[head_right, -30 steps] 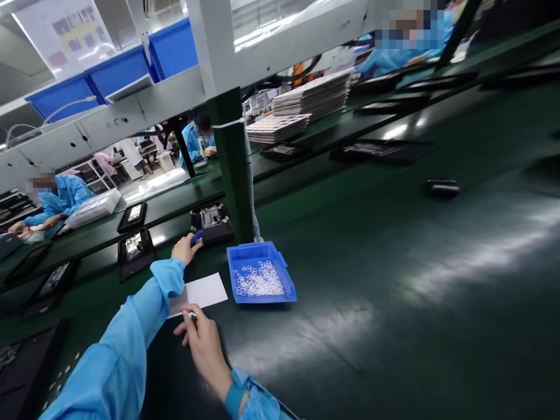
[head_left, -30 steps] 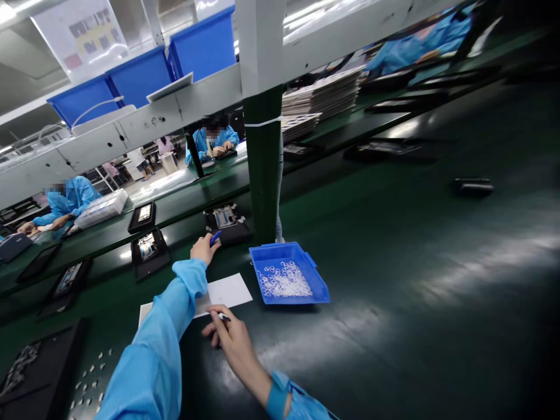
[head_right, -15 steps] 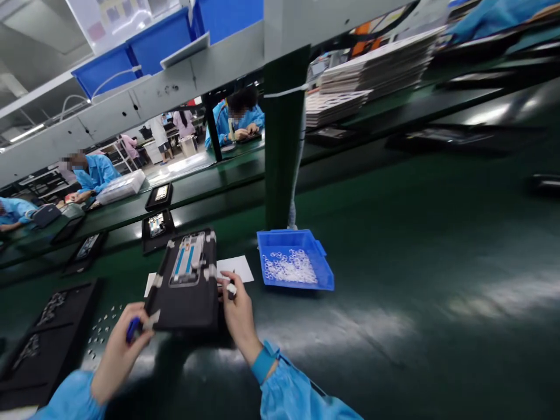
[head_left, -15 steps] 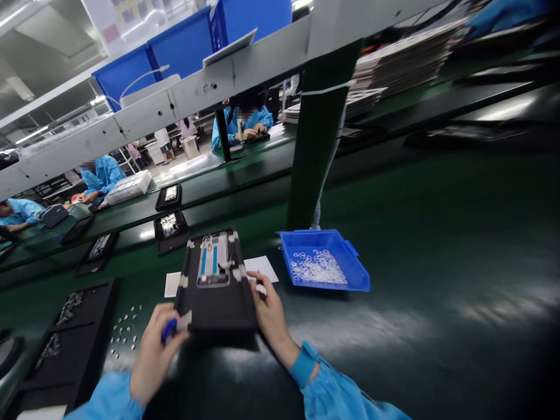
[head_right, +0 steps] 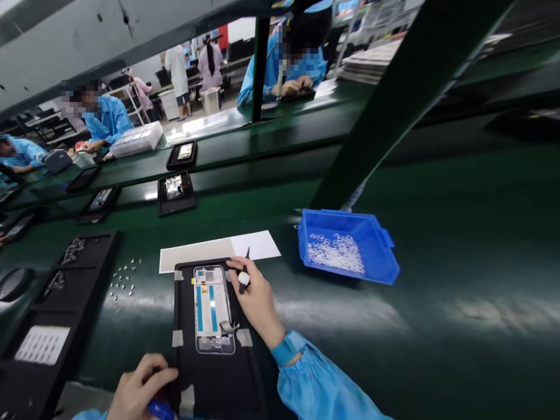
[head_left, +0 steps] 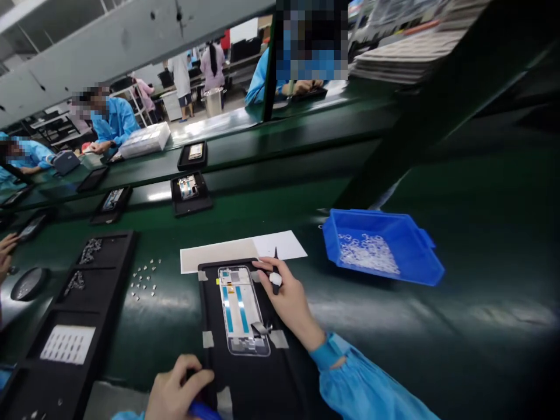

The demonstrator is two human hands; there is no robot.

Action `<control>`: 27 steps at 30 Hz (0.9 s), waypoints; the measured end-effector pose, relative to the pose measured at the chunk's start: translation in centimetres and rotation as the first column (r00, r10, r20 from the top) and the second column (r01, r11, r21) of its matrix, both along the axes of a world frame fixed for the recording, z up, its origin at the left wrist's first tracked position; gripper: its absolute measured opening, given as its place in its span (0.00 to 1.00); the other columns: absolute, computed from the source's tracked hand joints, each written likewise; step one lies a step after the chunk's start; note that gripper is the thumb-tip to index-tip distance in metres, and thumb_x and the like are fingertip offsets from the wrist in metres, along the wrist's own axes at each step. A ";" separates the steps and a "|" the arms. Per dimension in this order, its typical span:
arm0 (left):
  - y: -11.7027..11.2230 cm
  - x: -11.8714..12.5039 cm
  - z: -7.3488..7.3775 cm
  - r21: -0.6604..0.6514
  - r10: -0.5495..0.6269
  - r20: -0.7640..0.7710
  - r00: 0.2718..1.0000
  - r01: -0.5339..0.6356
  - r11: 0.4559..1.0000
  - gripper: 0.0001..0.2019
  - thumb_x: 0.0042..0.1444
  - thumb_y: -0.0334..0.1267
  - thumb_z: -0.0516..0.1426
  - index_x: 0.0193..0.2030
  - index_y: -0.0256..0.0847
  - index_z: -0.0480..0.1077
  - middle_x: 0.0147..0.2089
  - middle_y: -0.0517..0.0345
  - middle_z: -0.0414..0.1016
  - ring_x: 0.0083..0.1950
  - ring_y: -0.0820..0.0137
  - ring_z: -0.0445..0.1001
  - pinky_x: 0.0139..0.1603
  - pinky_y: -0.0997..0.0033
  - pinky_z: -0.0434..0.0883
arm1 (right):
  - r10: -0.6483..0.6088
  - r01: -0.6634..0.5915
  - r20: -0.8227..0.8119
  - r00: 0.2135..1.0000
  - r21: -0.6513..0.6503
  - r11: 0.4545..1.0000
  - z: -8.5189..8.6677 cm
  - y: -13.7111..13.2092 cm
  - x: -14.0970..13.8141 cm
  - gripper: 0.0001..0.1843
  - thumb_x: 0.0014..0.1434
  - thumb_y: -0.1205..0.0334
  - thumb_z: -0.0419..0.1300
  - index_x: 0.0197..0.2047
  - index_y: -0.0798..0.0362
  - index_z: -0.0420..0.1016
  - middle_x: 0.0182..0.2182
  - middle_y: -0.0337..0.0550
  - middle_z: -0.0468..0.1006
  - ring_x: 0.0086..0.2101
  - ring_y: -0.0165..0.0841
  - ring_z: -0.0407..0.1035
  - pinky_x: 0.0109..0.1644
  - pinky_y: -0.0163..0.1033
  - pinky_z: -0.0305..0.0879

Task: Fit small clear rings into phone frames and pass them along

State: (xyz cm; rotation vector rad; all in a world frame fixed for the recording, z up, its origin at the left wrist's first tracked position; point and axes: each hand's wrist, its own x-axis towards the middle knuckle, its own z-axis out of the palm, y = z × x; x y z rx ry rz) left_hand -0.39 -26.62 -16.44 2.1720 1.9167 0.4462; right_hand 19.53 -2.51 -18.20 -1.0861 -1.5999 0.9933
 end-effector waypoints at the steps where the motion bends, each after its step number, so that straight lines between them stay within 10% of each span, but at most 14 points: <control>1: 1.1 0.2 0.7 0.032 -0.037 -0.014 0.999 0.038 0.999 0.18 0.64 0.51 0.51 0.54 0.47 0.72 0.45 0.50 0.75 0.38 0.67 0.79 0.35 0.76 0.76 | 0.013 -0.014 0.028 1.000 0.018 1.000 -0.1 -0.2 -0.1 0.15 0.61 0.52 0.57 0.48 0.50 0.70 0.44 0.48 0.81 0.46 0.43 0.75 0.52 0.49 0.68; 8: 7.9 4.7 2.5 -0.101 -0.182 -0.221 0.958 0.163 0.981 0.22 0.62 0.39 0.58 0.61 0.41 0.61 0.55 0.50 0.73 0.35 0.67 0.80 0.28 0.70 0.78 | -0.005 -0.011 0.151 0.988 0.104 0.995 0.2 1.2 -0.6 0.16 0.63 0.54 0.54 0.51 0.50 0.69 0.48 0.49 0.79 0.49 0.42 0.74 0.53 0.47 0.69; 15: 6.3 5.6 1.6 0.046 -0.344 -0.150 0.927 0.354 0.934 0.15 0.63 0.50 0.56 0.46 0.40 0.66 0.39 0.61 0.74 0.24 0.72 0.75 0.15 0.71 0.69 | 0.192 -0.236 0.293 0.937 0.121 0.964 0.1 4.2 -1.3 0.13 0.64 0.55 0.52 0.49 0.49 0.68 0.44 0.48 0.81 0.47 0.43 0.74 0.53 0.51 0.67; 21: 5.8 2.9 2.1 0.086 0.062 -0.011 0.998 -0.061 0.994 0.20 0.64 0.52 0.53 0.56 0.43 0.65 0.39 0.55 0.72 0.29 0.69 0.76 0.25 0.71 0.75 | 0.159 -0.255 0.423 0.892 0.181 0.950 -1.4 5.5 -2.3 0.17 0.64 0.51 0.50 0.49 0.51 0.69 0.46 0.54 0.79 0.47 0.50 0.73 0.54 0.59 0.64; 27: 6.2 -2.8 2.5 0.194 0.345 0.252 0.904 -0.396 0.897 0.10 0.66 0.39 0.53 0.47 0.43 0.73 0.36 0.56 0.73 0.34 0.73 0.76 0.36 0.76 0.73 | 0.001 -0.142 0.504 0.864 0.241 0.960 -1.7 5.4 -2.4 0.22 0.65 0.47 0.48 0.50 0.53 0.69 0.43 0.54 0.79 0.32 0.45 0.74 0.54 0.64 0.59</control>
